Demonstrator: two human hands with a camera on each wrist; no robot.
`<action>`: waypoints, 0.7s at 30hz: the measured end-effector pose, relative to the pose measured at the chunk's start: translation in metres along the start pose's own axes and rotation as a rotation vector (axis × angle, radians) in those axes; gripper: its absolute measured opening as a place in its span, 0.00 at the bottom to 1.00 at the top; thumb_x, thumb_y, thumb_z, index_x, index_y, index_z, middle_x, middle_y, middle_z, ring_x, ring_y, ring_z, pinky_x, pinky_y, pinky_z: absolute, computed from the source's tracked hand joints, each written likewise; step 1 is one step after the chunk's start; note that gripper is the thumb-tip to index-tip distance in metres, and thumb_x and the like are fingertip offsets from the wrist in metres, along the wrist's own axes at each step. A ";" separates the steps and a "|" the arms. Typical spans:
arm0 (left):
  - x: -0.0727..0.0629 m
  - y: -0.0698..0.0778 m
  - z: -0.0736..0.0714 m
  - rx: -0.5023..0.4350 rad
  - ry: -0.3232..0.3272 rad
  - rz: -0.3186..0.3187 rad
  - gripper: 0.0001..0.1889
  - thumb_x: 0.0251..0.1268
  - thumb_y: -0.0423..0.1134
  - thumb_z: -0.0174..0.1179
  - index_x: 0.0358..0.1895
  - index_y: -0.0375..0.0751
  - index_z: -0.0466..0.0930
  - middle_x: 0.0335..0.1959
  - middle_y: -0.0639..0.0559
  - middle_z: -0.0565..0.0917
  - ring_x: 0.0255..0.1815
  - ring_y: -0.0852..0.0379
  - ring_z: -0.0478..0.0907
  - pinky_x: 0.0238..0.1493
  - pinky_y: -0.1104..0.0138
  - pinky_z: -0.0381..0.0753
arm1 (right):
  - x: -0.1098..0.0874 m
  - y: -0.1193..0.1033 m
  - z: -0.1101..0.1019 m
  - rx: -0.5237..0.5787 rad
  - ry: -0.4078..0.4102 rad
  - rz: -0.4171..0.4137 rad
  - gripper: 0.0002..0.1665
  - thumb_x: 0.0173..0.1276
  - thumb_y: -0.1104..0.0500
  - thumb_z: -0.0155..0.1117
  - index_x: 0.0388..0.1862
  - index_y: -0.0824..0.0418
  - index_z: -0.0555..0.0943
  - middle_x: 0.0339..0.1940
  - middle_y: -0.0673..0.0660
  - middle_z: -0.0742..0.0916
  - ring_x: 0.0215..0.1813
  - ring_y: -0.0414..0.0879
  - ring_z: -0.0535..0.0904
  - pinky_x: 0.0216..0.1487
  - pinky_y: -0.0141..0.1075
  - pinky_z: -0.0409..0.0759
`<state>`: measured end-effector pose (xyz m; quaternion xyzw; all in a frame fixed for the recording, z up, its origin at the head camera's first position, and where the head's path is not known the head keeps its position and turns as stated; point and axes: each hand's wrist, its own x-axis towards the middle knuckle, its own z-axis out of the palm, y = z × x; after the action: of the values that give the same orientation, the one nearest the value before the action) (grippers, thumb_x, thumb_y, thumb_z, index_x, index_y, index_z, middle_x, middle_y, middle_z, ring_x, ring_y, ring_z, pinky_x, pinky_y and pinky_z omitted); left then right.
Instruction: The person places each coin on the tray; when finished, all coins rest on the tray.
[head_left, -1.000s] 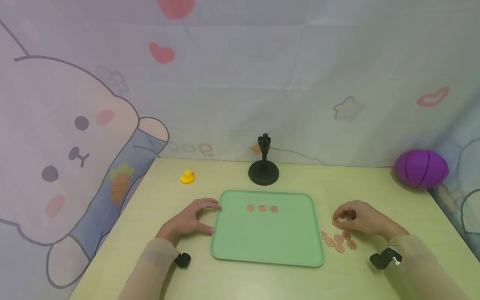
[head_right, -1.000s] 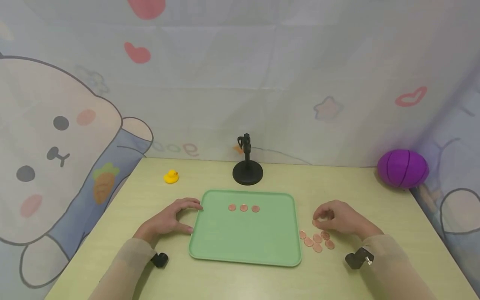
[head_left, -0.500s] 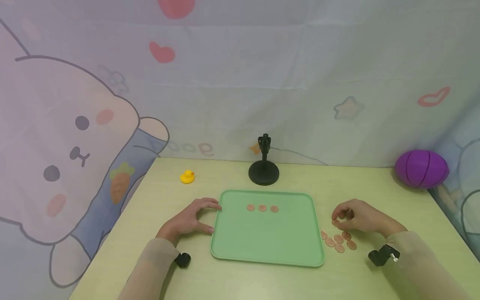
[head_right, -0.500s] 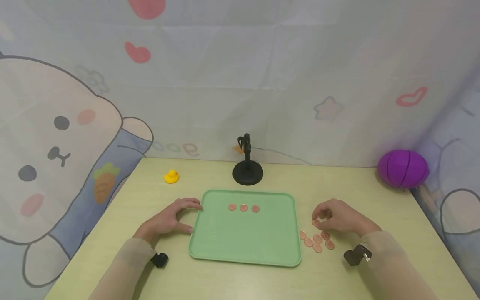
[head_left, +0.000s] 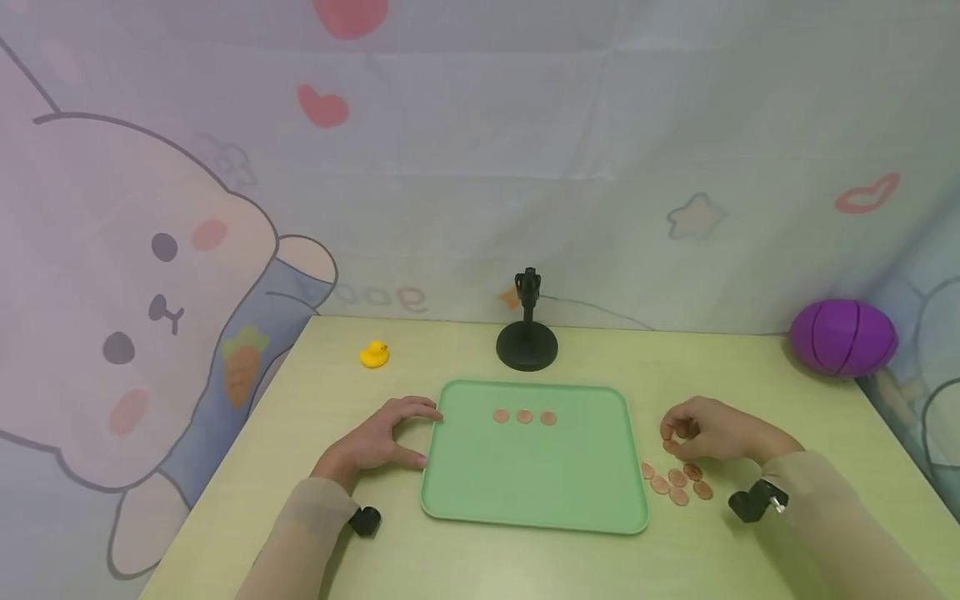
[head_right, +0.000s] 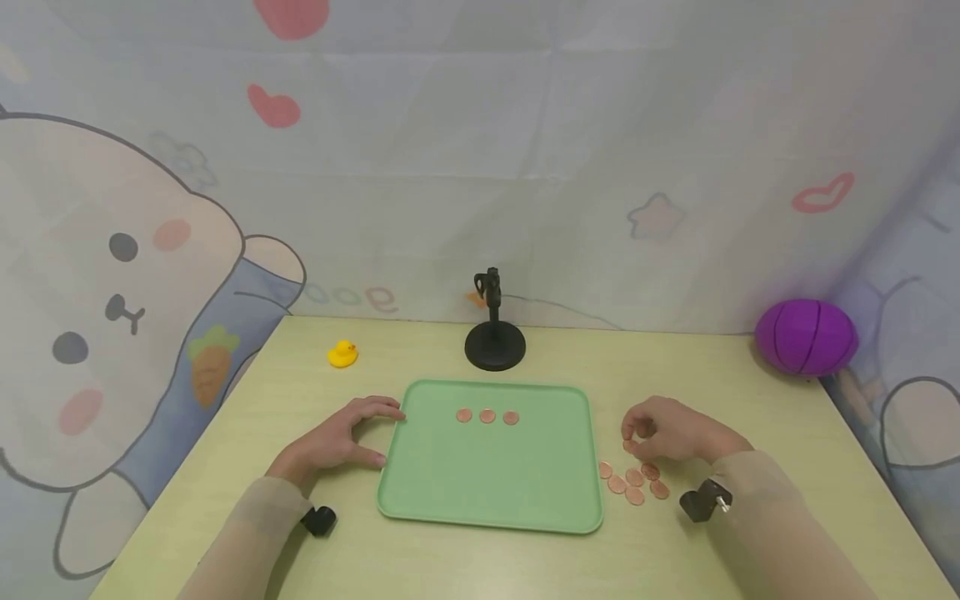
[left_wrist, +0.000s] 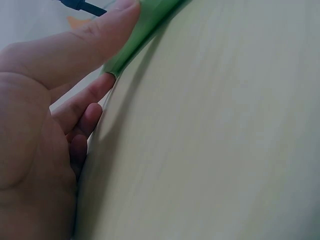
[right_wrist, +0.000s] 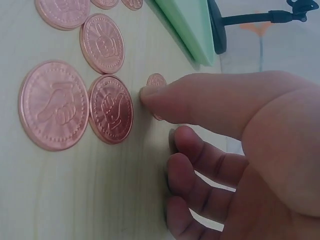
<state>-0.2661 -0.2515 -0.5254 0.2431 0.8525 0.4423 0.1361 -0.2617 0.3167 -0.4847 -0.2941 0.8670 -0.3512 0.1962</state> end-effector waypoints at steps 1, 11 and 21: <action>0.000 0.000 0.000 0.002 0.001 0.003 0.33 0.51 0.41 0.83 0.64 0.54 0.83 0.74 0.49 0.72 0.78 0.41 0.59 0.79 0.37 0.50 | 0.000 0.000 0.000 0.003 -0.007 0.004 0.03 0.69 0.65 0.71 0.38 0.60 0.84 0.27 0.47 0.75 0.27 0.36 0.72 0.31 0.31 0.71; -0.001 0.000 0.001 -0.003 0.008 -0.001 0.33 0.51 0.41 0.83 0.64 0.53 0.83 0.74 0.49 0.72 0.78 0.41 0.59 0.79 0.38 0.50 | -0.001 -0.002 0.002 0.064 -0.026 0.058 0.03 0.71 0.66 0.69 0.38 0.60 0.82 0.26 0.51 0.76 0.23 0.47 0.85 0.33 0.30 0.74; -0.001 0.000 0.000 0.011 0.005 -0.001 0.32 0.52 0.41 0.83 0.64 0.54 0.83 0.74 0.49 0.72 0.78 0.40 0.58 0.79 0.37 0.51 | -0.003 -0.008 0.006 0.039 0.014 0.085 0.05 0.70 0.65 0.70 0.40 0.63 0.81 0.29 0.54 0.84 0.24 0.46 0.84 0.34 0.31 0.77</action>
<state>-0.2652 -0.2516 -0.5256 0.2424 0.8554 0.4380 0.1330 -0.2535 0.3107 -0.4827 -0.2504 0.8730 -0.3616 0.2105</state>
